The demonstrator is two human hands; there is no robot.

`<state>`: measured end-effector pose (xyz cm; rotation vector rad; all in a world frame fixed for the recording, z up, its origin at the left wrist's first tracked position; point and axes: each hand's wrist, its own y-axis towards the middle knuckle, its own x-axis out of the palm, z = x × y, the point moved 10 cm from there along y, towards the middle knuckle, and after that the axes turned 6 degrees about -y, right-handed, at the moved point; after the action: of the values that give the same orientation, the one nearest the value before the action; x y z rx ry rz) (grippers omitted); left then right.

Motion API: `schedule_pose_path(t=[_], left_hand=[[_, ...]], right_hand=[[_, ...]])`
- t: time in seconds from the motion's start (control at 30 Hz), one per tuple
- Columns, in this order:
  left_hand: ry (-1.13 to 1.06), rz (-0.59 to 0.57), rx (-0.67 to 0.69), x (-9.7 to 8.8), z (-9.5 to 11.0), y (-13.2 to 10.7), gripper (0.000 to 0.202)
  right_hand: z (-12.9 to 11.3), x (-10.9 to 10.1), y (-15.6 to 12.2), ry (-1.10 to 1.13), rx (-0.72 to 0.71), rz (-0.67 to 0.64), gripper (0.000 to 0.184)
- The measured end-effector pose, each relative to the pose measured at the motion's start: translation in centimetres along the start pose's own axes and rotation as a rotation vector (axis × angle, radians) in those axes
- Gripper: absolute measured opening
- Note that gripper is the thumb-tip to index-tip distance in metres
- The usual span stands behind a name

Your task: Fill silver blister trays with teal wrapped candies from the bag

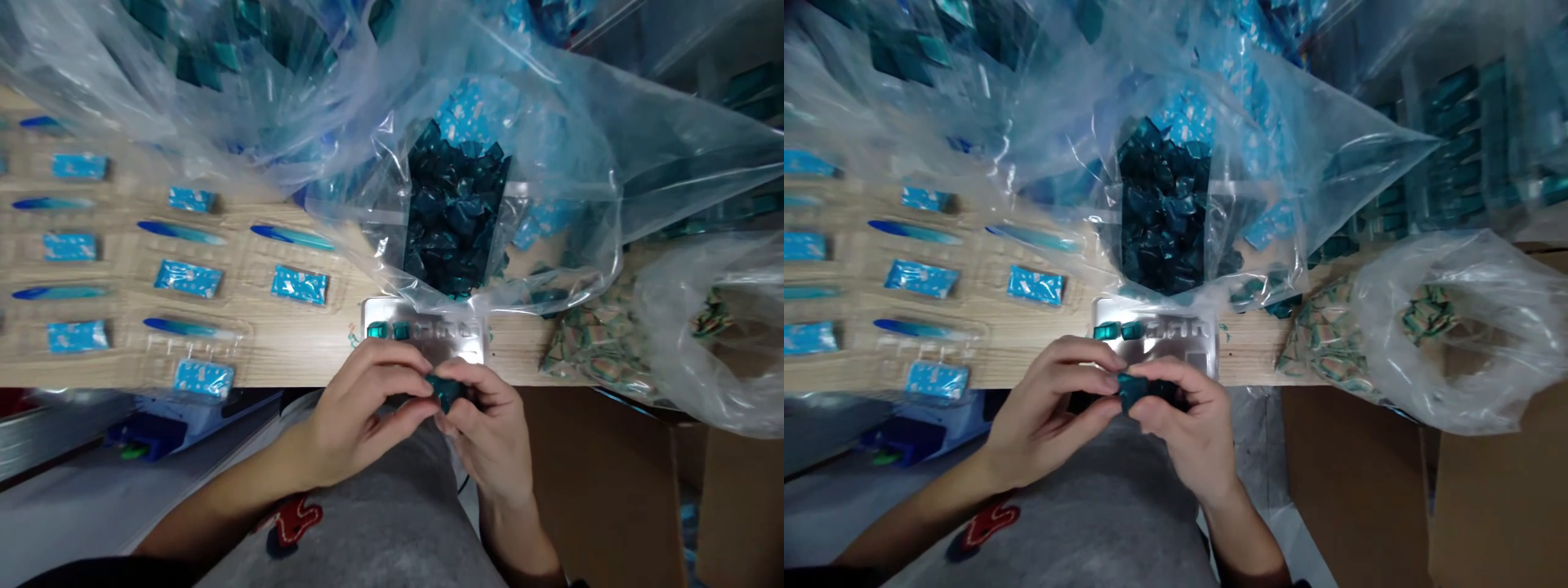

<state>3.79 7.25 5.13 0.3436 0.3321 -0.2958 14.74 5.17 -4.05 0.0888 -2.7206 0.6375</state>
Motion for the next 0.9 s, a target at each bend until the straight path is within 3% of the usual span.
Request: schedule_pose_path(t=[0.17, 0.27, 0.37, 0.47, 0.63, 0.9], left_hand=[[0.046, -0.067, 0.006, 0.9, -0.4, -0.3, 0.007], [0.062, -0.065, -0.018, 0.9, -1.5, -1.0, 0.01], [0.257, -0.051, 0.003, 0.5, -2.8, -2.0, 0.009], [0.469, 0.005, 0.054, -0.1, -3.6, -2.9, 0.014], [0.512, 0.041, 0.067, -0.1, -4.1, -3.0, 0.018], [0.494, 0.039, 0.065, -0.2, -4.4, -2.8, 0.013]], right_hand=[[0.3, -0.5, 0.2, -0.01, 0.024, 0.031, 0.022], [-1.3, -2.0, 0.2, -0.333, -0.116, 0.105, 0.015], [-3.8, -2.7, 0.1, -0.726, -0.32, 0.203, 0.022], [-4.8, -1.3, 0.8, -0.959, -0.442, 0.108, 0.029], [-5.0, 1.1, 2.1, -1.154, -0.496, -0.081, 0.029], [-5.8, 1.3, 3.2, -1.331, -0.555, -0.12, 0.023]])
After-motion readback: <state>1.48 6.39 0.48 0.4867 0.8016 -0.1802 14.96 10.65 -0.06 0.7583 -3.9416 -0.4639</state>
